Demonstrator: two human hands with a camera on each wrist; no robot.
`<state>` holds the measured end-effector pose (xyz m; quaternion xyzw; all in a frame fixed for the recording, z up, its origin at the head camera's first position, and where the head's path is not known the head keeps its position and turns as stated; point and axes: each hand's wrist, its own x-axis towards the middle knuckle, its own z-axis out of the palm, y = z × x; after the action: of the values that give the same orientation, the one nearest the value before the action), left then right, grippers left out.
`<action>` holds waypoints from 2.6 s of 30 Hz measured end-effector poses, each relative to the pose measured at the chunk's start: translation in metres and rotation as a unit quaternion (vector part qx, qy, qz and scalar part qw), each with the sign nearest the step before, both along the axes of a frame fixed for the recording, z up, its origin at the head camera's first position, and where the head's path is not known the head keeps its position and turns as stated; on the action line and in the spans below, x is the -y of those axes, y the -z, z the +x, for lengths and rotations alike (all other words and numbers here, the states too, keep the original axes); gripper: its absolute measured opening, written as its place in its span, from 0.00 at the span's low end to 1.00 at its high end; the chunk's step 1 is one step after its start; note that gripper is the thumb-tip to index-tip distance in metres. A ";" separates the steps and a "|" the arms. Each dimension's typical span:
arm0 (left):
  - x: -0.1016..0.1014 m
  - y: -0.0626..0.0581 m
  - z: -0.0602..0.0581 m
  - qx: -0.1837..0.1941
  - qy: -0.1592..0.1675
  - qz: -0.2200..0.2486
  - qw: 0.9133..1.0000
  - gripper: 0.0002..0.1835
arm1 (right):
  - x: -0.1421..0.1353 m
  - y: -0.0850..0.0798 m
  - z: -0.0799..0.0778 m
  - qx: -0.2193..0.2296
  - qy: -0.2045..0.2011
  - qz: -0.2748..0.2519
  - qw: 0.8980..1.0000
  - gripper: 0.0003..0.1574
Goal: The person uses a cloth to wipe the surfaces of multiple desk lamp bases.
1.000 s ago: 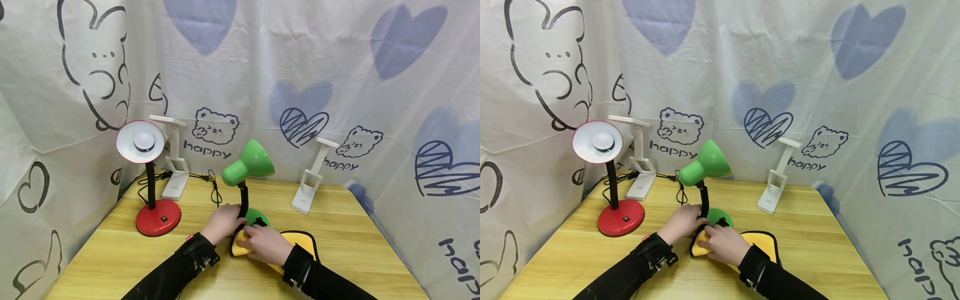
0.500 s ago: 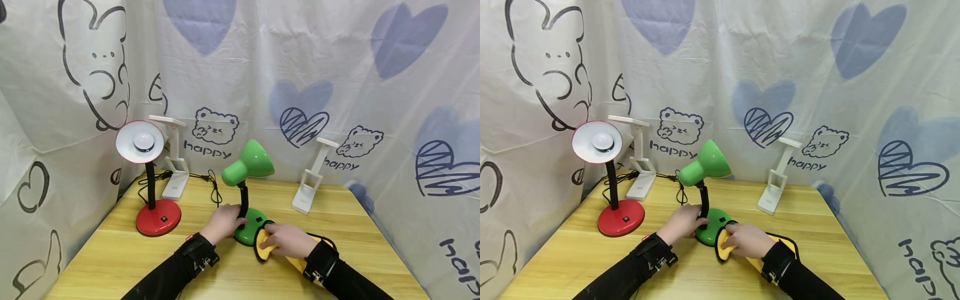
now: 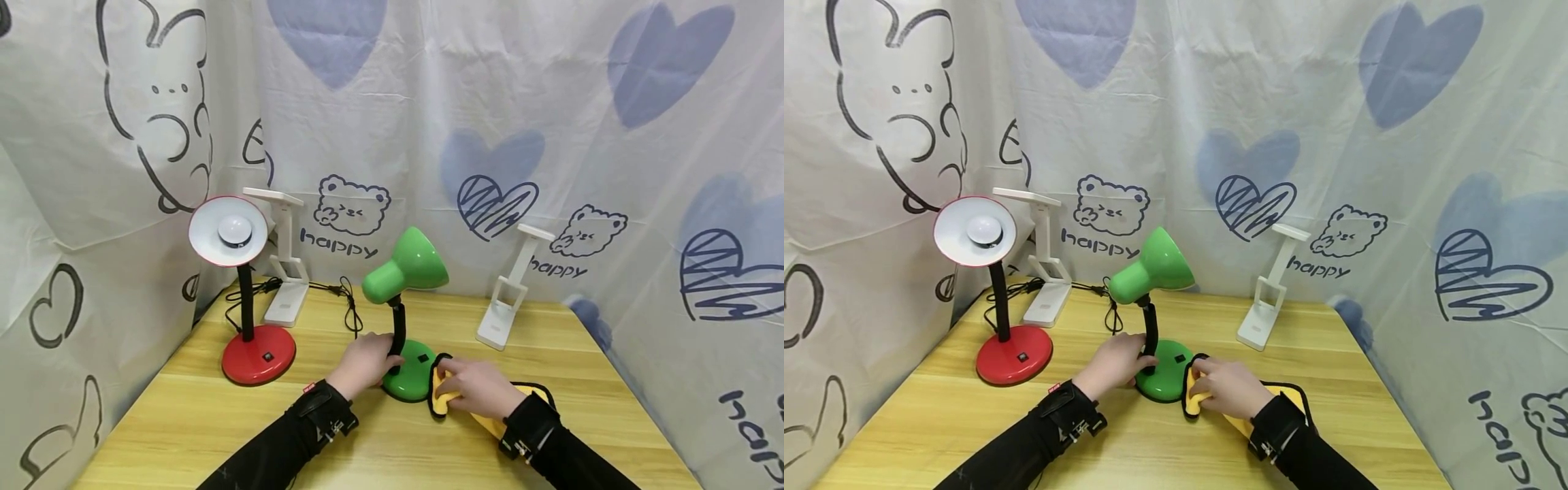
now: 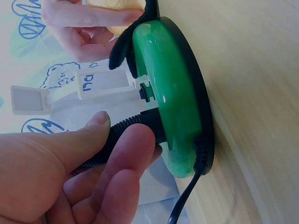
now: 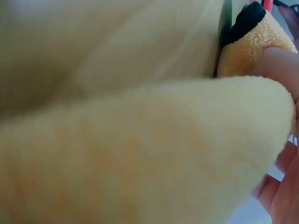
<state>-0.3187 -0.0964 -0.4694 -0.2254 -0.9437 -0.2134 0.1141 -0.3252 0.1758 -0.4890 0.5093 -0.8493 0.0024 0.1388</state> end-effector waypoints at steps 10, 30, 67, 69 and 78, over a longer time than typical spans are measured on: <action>0.001 0.002 -0.003 -0.009 -0.013 -0.006 1.000 0.13 | 0.047 -0.004 0.023 0.006 -0.040 0.006 0.999 0.14; -0.001 0.001 -0.001 -0.035 -0.020 -0.019 0.999 0.13 | 0.078 0.009 0.024 -0.074 -0.029 0.001 0.997 0.15; -0.001 0.003 -0.002 -0.023 -0.005 -0.003 1.000 0.12 | 0.030 0.000 0.009 -0.044 0.010 0.002 0.999 0.05; -0.001 0.002 -0.001 -0.025 -0.007 -0.004 1.000 0.12 | 0.039 -0.001 0.014 -0.037 0.000 0.002 0.999 0.04; -0.001 0.005 -0.003 -0.045 -0.015 -0.020 0.999 0.12 | 0.080 0.002 0.025 -0.057 -0.003 0.002 0.998 0.06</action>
<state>-0.3217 -0.0952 -0.4747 -0.2228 -0.9450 -0.1827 0.1547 -0.3006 0.0955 -0.4910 0.5114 -0.8385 -0.0278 0.1858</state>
